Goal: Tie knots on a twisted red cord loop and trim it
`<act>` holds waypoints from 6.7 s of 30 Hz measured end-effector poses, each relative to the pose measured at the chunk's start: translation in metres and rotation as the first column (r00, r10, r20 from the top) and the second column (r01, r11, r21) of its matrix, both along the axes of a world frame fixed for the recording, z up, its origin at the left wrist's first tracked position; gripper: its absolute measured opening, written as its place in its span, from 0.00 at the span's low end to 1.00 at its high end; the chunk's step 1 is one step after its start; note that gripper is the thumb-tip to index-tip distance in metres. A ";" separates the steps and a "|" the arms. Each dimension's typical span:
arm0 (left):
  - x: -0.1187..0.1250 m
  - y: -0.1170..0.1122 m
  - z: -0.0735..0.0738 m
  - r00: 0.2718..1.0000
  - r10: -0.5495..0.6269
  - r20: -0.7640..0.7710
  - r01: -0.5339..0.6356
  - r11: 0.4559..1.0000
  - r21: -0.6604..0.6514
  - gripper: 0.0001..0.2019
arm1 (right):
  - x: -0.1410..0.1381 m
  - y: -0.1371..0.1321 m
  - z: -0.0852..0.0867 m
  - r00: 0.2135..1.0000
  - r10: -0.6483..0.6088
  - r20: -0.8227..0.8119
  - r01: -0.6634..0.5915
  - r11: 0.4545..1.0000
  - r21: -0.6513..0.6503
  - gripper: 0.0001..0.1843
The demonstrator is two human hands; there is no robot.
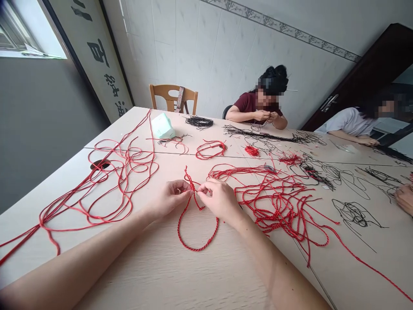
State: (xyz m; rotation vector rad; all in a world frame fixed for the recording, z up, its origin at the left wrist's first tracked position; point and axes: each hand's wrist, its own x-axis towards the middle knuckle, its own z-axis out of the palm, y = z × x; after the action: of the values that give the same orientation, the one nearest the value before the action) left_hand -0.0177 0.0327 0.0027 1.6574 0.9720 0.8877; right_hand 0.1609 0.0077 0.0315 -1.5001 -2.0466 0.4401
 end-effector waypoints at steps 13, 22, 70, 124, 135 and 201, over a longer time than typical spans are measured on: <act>0.003 -0.006 -0.001 0.997 0.075 0.032 -0.075 0.997 -0.008 0.13 | -0.004 0.005 -0.014 0.685 -0.249 -0.685 -0.236 0.814 -0.531 0.13; 0.005 -0.006 -0.003 0.953 0.108 0.282 -0.051 0.978 -0.204 0.10 | -0.022 -0.003 -0.029 0.721 -0.192 -0.665 0.019 0.966 -0.258 0.12; 0.000 -0.007 0.000 0.963 0.166 -0.213 -0.145 0.983 0.110 0.10 | -0.014 0.001 -0.029 0.777 -0.097 -0.622 -0.125 0.944 -0.304 0.11; -0.010 0.007 -0.009 0.940 -0.073 0.335 0.192 0.921 -0.339 0.14 | -0.020 -0.004 -0.019 0.656 -0.130 -0.743 -0.114 0.957 -0.268 0.09; -0.007 0.006 -0.006 0.953 -0.040 0.302 0.142 0.935 -0.325 0.13 | -0.021 -0.004 -0.021 0.810 -0.100 -0.578 0.006 0.987 -0.163 0.10; -0.007 0.003 -0.005 0.978 0.000 0.210 0.035 0.986 -0.165 0.11 | -0.017 -0.003 -0.020 0.683 -0.110 -0.722 -0.121 0.958 -0.260 0.09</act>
State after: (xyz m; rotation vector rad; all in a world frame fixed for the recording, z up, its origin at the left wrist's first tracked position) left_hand -0.0244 0.0354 -0.0027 1.3970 0.8610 0.9222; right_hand 0.1437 0.0051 0.0111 -1.1721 -1.3640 1.1803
